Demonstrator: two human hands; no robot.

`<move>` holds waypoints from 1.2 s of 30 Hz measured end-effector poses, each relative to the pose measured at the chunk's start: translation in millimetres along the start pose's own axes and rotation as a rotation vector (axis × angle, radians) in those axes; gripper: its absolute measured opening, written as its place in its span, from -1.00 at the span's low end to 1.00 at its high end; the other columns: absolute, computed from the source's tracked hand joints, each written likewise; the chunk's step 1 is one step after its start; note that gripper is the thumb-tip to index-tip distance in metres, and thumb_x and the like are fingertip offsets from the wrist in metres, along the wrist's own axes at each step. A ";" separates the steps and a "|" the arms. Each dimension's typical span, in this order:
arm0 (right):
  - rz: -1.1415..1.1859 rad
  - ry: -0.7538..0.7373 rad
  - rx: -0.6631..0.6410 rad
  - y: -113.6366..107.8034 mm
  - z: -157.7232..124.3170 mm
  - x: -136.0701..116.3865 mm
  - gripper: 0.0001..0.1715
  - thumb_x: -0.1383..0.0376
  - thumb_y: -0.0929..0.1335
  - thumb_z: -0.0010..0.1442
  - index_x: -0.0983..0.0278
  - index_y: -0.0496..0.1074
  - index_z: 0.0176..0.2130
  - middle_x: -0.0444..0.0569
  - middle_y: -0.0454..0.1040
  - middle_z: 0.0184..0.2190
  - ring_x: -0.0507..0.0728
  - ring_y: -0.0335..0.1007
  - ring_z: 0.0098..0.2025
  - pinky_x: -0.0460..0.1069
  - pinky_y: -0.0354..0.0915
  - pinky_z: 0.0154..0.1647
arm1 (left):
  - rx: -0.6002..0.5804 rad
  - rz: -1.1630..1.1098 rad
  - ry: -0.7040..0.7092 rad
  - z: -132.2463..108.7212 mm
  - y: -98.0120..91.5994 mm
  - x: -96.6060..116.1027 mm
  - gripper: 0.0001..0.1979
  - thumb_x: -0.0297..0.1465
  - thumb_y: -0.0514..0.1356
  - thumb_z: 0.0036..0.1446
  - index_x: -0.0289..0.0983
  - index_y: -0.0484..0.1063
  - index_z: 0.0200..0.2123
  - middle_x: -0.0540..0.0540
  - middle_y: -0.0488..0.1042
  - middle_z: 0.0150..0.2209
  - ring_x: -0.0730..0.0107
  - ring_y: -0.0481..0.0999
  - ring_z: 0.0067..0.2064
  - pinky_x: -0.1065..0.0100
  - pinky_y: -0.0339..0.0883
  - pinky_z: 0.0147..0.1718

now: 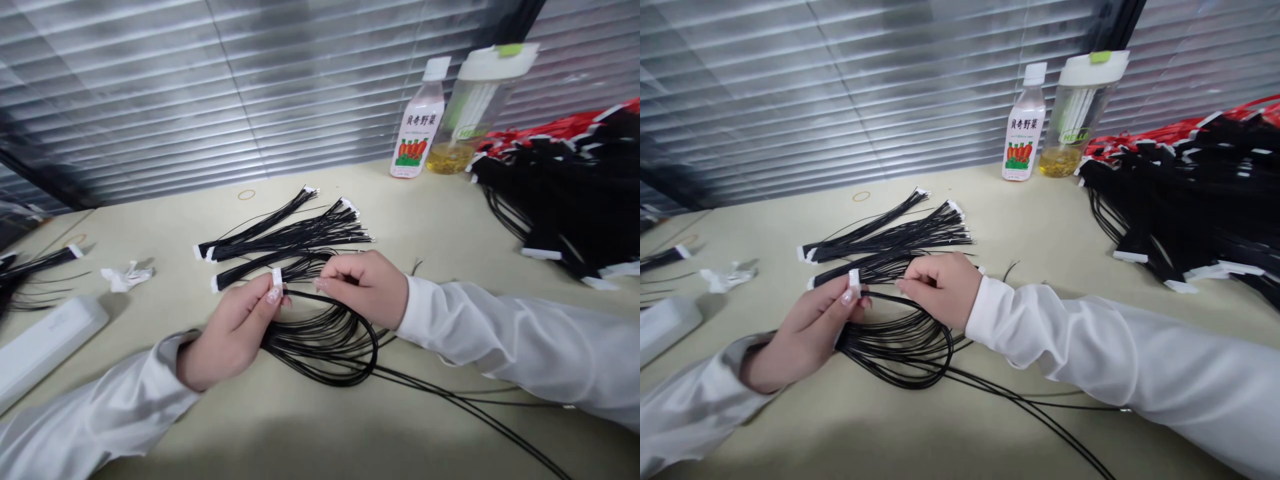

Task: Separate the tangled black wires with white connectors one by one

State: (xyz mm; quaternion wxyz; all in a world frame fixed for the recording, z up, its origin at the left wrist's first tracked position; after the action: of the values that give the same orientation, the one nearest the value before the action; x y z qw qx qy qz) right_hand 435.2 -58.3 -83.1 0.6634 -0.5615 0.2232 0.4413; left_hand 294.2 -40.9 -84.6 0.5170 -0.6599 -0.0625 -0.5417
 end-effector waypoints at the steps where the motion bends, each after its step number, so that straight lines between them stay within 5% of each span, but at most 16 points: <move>1: 0.002 -0.010 -0.010 0.8 -0.1 -0.7 -0.73 0.25 0.26 0.11 0.35 0.35 -0.53 -0.19 0.23 -0.66 -0.08 0.07 -0.59 -0.15 0.02 -0.54 | 0.004 0.015 0.006 -0.7 0.1 0.2 -0.72 -0.28 -0.12 0.19 -0.30 0.24 -0.44 0.03 0.20 -0.56 0.56 0.16 -0.52 0.49 0.08 -0.53; 12: 0.171 -0.040 -0.039 0.2 -1.5 -8.2 -0.69 0.28 0.18 0.17 0.34 0.31 -0.53 -0.20 0.22 -0.64 -0.08 0.11 -0.56 -0.15 0.09 -0.48 | 0.004 0.133 0.135 -3.8 2.4 12.0 -0.79 -0.40 -0.11 0.19 -0.31 0.21 -0.45 0.05 0.22 -0.57 0.58 0.18 -0.53 0.51 0.09 -0.52; 26: 0.031 -0.101 -0.051 4.2 -3.2 -11.7 -0.75 0.31 0.22 0.16 0.34 0.34 -0.49 -0.20 0.24 -0.63 -0.09 0.10 -0.55 -0.16 0.06 -0.47 | -0.096 0.291 0.205 -6.8 10.4 16.8 -0.83 -0.43 -0.10 0.16 -0.29 0.14 -0.48 0.05 0.20 -0.58 0.57 0.13 -0.56 0.47 0.00 -0.54; 36: 0.064 -0.142 -0.006 1.3 -4.6 -15.9 -0.83 0.33 0.27 0.11 0.35 0.41 -0.44 -0.16 0.35 -0.58 -0.09 0.17 -0.53 -0.17 0.12 -0.48 | -0.048 0.243 0.202 -6.4 7.9 17.5 -0.81 -0.43 -0.11 0.17 -0.30 0.16 -0.47 0.06 0.21 -0.58 0.60 0.14 -0.56 0.50 0.02 -0.54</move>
State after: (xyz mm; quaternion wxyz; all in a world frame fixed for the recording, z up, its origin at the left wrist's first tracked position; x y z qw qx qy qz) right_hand 426.8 -68.0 -72.4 0.6616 -0.5234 0.1922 0.5015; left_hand 302.2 -57.7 -76.5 0.5665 -0.6169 0.0830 -0.5400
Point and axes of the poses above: each hand's wrist, its own z-axis towards the middle knuckle, its own y-axis out of the palm, x = y × z, the point moved 7 cm from there along z, towards the middle knuckle
